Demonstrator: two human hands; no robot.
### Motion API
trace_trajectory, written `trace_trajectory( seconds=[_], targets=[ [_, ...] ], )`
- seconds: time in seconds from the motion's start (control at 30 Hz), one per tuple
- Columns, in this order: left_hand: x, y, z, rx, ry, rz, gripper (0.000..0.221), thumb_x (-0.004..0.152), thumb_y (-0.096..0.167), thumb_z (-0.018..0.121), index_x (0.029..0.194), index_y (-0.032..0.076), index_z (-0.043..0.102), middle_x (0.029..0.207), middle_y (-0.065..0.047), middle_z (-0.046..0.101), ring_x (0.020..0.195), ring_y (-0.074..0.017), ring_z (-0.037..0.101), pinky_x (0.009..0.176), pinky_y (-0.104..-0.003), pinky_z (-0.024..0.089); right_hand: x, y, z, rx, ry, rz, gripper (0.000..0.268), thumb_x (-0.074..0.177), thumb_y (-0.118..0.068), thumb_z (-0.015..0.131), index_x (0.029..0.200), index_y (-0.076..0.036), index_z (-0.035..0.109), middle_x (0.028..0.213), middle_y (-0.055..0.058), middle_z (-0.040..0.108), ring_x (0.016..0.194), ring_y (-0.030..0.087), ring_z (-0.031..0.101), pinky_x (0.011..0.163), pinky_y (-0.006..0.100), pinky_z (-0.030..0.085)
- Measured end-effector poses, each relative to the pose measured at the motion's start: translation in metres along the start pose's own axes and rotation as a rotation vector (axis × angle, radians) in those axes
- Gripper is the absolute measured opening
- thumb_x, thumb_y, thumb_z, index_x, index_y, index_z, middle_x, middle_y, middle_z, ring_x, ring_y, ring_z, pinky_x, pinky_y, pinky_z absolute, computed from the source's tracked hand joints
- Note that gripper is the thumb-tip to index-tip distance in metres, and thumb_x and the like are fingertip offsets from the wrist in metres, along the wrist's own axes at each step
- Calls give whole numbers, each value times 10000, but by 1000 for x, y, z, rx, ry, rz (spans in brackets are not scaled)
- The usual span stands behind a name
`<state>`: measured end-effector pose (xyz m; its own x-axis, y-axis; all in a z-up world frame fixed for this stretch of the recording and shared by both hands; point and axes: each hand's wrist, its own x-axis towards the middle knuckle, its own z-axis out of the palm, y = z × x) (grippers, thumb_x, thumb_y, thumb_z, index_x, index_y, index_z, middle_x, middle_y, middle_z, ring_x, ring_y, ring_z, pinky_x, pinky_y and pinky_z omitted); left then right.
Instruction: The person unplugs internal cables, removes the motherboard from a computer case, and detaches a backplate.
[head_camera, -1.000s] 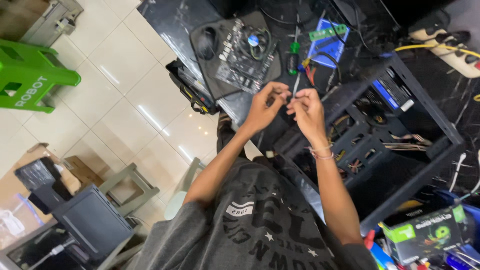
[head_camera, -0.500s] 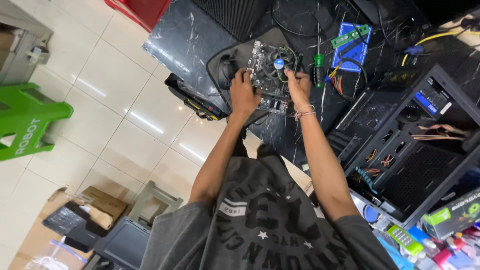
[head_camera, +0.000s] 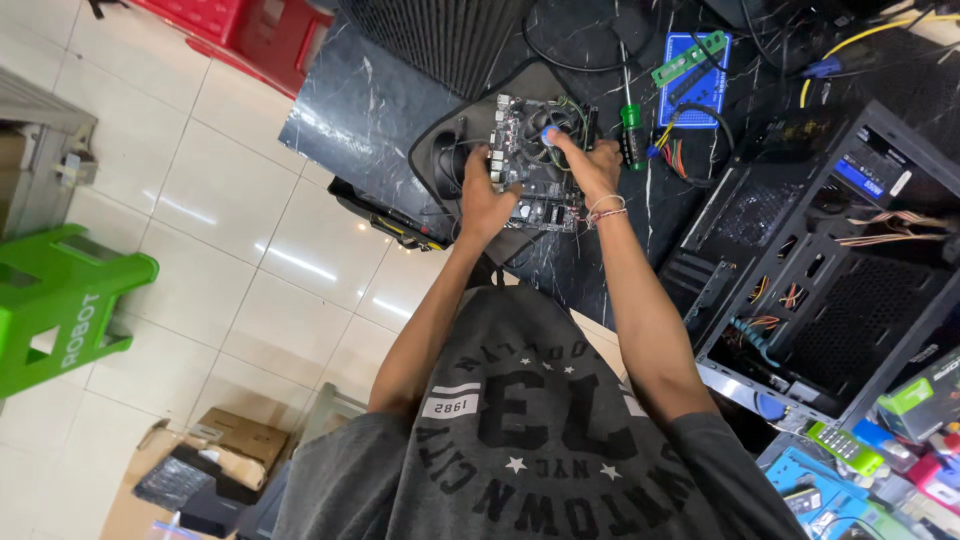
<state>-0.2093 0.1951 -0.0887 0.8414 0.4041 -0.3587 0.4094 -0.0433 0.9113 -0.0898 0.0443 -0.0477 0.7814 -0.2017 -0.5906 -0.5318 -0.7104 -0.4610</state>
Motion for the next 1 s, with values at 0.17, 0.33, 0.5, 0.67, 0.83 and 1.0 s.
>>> trace_trajectory(
  seconds=[0.17, 0.33, 0.5, 0.67, 0.83, 1.0],
  targets=[
    [6, 6, -6, 50, -33, -149, 831, 769, 235, 790, 1498, 73, 424, 1469, -212, 469, 1352, -458, 496, 1124, -619, 413, -2, 12, -10, 173, 3, -26, 970, 648, -735, 914, 1250, -54, 575, 1256, 172, 606, 1264, 341, 591, 1079, 427, 461],
    [1, 17, -12, -147, -103, -168, 708, 885, 232, 690, 1510, 61, 403, 1438, -251, 468, 1296, -475, 509, 1040, -674, 435, -17, 11, -15, 278, 78, -165, 838, 700, -567, 964, 1211, -26, 577, 1223, 221, 616, 1213, 381, 623, 993, 462, 501],
    [5, 26, -10, -175, -122, -170, 478, 846, 164, 719, 1286, 64, 560, 1380, -199, 461, 1237, -443, 543, 1021, -625, 494, 16, 42, -15, 510, -16, -263, 727, 722, -397, 996, 1152, -59, 517, 985, 77, 563, 919, 208, 612, 745, 341, 509],
    [5, 23, -6, -224, -159, -109, 204, 874, 116, 694, 1026, 103, 558, 1280, -157, 540, 1241, -390, 577, 1037, -581, 476, 30, 51, -19, 804, 26, -295, 558, 695, -188, 994, 1020, -93, 550, 824, -19, 598, 748, 98, 630, 673, 200, 511],
    [-7, 49, -5, -169, -145, -113, 256, 903, 97, 647, 1056, 140, 446, 1106, -181, 641, 1122, -360, 646, 927, -550, 468, 23, 63, -37, 925, 183, -401, 530, 710, -79, 986, 991, -122, 539, 781, -27, 630, 712, 67, 616, 677, 191, 496],
    [-9, 42, 0, 102, -250, -168, 564, 846, 327, 792, 1230, 149, 420, 1118, -52, 771, 1118, -287, 703, 938, -431, 524, 18, 61, -62, 1042, 407, -518, 547, 664, 3, 1012, 924, -155, 559, 750, 12, 723, 658, 73, 638, 678, 218, 534]
  ],
)
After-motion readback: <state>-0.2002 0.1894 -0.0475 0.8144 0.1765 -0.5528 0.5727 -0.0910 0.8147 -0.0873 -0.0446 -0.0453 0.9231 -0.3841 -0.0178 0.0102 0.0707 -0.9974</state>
